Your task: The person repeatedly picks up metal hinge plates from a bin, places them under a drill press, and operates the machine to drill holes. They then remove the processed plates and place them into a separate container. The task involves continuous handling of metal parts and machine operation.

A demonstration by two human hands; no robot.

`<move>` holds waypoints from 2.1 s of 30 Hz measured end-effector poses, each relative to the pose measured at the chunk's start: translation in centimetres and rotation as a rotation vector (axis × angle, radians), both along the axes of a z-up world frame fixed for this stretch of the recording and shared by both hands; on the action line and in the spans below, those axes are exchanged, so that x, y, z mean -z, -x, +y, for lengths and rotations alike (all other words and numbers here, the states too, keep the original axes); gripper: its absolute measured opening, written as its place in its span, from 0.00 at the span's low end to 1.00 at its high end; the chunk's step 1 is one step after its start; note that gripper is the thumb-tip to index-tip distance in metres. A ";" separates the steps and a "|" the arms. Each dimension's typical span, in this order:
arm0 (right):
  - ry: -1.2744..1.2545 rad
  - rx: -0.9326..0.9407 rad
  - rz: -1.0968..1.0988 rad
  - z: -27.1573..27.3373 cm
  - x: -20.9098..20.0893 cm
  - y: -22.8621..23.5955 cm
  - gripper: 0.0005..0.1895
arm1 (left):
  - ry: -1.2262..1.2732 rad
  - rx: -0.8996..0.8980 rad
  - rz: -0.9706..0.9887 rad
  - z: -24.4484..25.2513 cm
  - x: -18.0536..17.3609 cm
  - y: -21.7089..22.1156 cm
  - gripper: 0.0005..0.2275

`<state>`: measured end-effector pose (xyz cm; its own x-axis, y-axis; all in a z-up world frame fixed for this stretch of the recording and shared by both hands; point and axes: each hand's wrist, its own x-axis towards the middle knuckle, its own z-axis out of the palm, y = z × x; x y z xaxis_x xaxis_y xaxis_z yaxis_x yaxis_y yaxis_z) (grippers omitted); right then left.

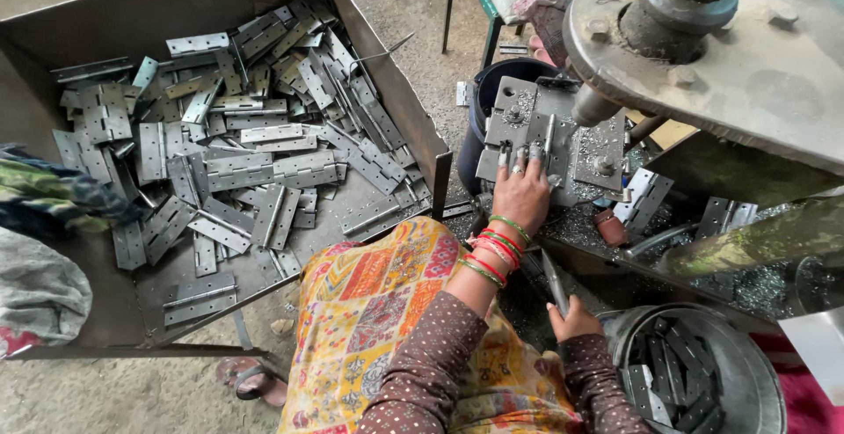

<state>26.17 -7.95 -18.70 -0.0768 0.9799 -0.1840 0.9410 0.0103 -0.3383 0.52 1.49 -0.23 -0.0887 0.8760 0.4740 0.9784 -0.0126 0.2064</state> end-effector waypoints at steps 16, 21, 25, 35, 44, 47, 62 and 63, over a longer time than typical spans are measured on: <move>0.195 0.006 -0.087 1.2 -2.4 0.1 0.37 | 0.076 0.041 -0.068 2.8 0.1 0.5 0.10; 0.118 -0.007 -0.043 -0.4 0.1 -0.2 0.34 | 0.080 0.063 -0.077 1.6 0.9 0.6 0.11; 0.302 -0.047 -0.133 4.3 -4.5 -0.3 0.36 | 0.103 0.067 -0.050 3.3 0.4 1.4 0.11; -0.026 0.011 -0.066 -0.4 0.3 0.3 0.36 | 0.072 0.064 -0.067 6.8 0.9 2.6 0.09; 0.250 0.051 -0.082 2.8 -10.3 0.5 0.33 | 0.193 0.109 -0.124 3.7 -0.3 2.2 0.10; -0.014 0.043 0.050 2.7 -15.1 2.3 0.33 | 0.175 0.128 0.008 -1.3 -1.3 0.5 0.09; -0.155 0.109 0.292 0.6 -18.1 3.5 0.27 | -0.421 0.344 -0.125 -6.7 -5.1 0.2 0.04; -0.162 0.104 0.284 0.6 -18.1 3.4 0.27 | -0.483 0.323 -0.085 -5.8 -5.2 0.0 0.05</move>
